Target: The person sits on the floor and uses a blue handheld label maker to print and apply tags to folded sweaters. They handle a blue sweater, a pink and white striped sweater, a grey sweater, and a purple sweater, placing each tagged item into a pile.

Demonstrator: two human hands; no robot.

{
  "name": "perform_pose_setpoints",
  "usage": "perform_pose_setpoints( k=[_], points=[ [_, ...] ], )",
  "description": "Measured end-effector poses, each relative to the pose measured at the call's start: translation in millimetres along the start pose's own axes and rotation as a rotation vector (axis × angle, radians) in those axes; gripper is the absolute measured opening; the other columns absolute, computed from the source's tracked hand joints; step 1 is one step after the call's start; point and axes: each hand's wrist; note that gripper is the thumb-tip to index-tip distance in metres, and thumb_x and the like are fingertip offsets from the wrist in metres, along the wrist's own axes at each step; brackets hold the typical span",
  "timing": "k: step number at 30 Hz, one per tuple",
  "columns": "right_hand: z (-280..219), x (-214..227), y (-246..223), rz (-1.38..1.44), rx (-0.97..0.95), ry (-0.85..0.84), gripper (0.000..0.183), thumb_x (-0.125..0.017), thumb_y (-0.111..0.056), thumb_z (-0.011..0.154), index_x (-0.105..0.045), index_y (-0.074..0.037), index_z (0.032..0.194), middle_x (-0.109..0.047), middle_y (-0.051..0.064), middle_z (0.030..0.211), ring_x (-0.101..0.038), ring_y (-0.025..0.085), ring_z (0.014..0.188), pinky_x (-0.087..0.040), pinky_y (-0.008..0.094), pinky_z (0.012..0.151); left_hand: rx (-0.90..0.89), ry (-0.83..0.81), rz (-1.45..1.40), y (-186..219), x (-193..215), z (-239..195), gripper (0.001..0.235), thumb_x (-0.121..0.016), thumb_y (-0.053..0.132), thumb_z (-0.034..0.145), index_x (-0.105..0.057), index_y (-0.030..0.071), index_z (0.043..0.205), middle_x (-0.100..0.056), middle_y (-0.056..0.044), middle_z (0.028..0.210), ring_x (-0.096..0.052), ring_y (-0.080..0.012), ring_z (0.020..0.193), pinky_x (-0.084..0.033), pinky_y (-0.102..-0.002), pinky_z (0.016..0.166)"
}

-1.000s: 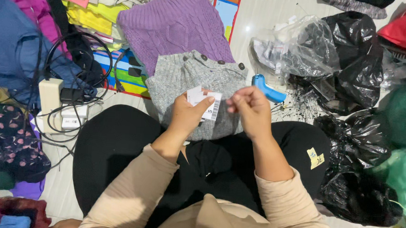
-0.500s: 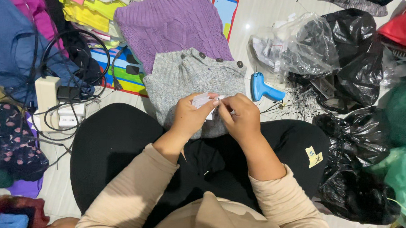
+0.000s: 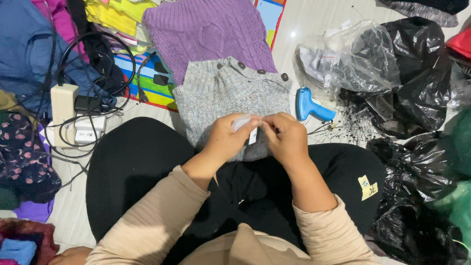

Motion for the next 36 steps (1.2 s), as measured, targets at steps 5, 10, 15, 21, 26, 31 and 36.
perform_pose_setpoints(
  k=[5, 10, 15, 21, 26, 31, 36],
  points=[
    [5, 1, 2, 0.138, -0.103, -0.003, 0.004, -0.082, -0.018, 0.089, -0.079, -0.015, 0.089, -0.065, 0.007, 0.068, -0.062, 0.027, 0.061, -0.052, 0.036, 0.062, 0.17, 0.01, -0.255, -14, -1, 13, 0.026, -0.086, 0.021, 0.08, -0.08, 0.009, 0.102, -0.076, -0.01, 0.08, -0.069, -0.0118, 0.059, -0.059, -0.024, 0.052],
    [10, 4, -17, 0.13, -0.03, -0.039, 0.01, -0.082, -0.018, 0.088, -0.08, -0.018, 0.098, -0.065, 0.003, 0.078, -0.059, 0.021, 0.062, -0.052, 0.034, 0.064, 0.183, -0.014, -0.209, -21, 3, 14, 0.018, -0.079, 0.016, 0.086, -0.075, 0.003, 0.099, -0.072, -0.011, 0.077, -0.067, -0.015, 0.059, -0.056, -0.029, 0.049],
    [7, 12, -4, 0.231, 0.01, -0.097, 0.009, -0.08, -0.02, 0.089, -0.075, -0.014, 0.085, -0.061, 0.004, 0.081, -0.051, 0.019, 0.061, -0.047, 0.034, 0.062, 0.207, 0.052, -0.189, -11, 10, 23, 0.012, -0.07, 0.014, 0.091, -0.073, 0.003, 0.096, -0.072, -0.011, 0.075, -0.07, -0.016, 0.064, -0.058, -0.027, 0.056],
    [7, 4, -13, 0.297, -0.087, -0.143, 0.008, -0.081, -0.019, 0.088, -0.08, -0.015, 0.095, -0.066, 0.005, 0.075, -0.053, 0.016, 0.057, -0.047, 0.03, 0.058, 0.137, -0.132, -0.037, -3, 18, 19, 0.008, -0.076, 0.02, 0.088, -0.075, 0.014, 0.094, -0.072, -0.005, 0.066, -0.068, -0.011, 0.06, -0.056, -0.022, 0.053],
    [6, -10, 11, 0.378, -0.28, -0.177, 0.007, -0.073, -0.014, 0.096, -0.079, -0.012, 0.094, -0.068, 0.003, 0.069, -0.051, 0.011, 0.061, -0.046, 0.028, 0.06, -0.157, -0.068, 0.234, 29, 48, 40, 0.018, -0.079, 0.029, 0.088, -0.075, 0.018, 0.101, -0.075, -0.012, 0.098, -0.072, -0.0365, 0.098, -0.057, -0.045, 0.084],
    [43, 1, -12, 0.329, -0.054, -0.214, 0.01, -0.072, -0.015, 0.096, -0.072, -0.01, 0.087, -0.074, 0.011, 0.096, -0.067, 0.028, 0.086, -0.051, 0.036, 0.082, -0.186, -0.065, 0.67, 22, 91, 85, 0.041, -0.077, 0.022, 0.091, -0.066, 0.004, 0.126, -0.05, -0.019, 0.141, -0.059, -0.0487, 0.123, -0.053, -0.06, 0.1],
    [81, 2, -59, 0.343, 0.069, -0.321, 0.015, -0.06, -0.017, 0.09, -0.064, -0.006, 0.08, -0.07, 0.017, 0.127, -0.064, 0.039, 0.107, -0.048, 0.047, 0.092, -0.24, -0.234, 0.789, 48, 74, 45, 0.025, -0.066, 0.008, 0.087, -0.07, 0.008, 0.112, -0.056, -0.012, 0.136, -0.065, -0.046, 0.114, -0.056, -0.058, 0.094]
  ],
)
Point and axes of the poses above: each hand's wrist, its own z-axis towards the middle knuckle, its own x-axis out of the back of the hand, y = z × x
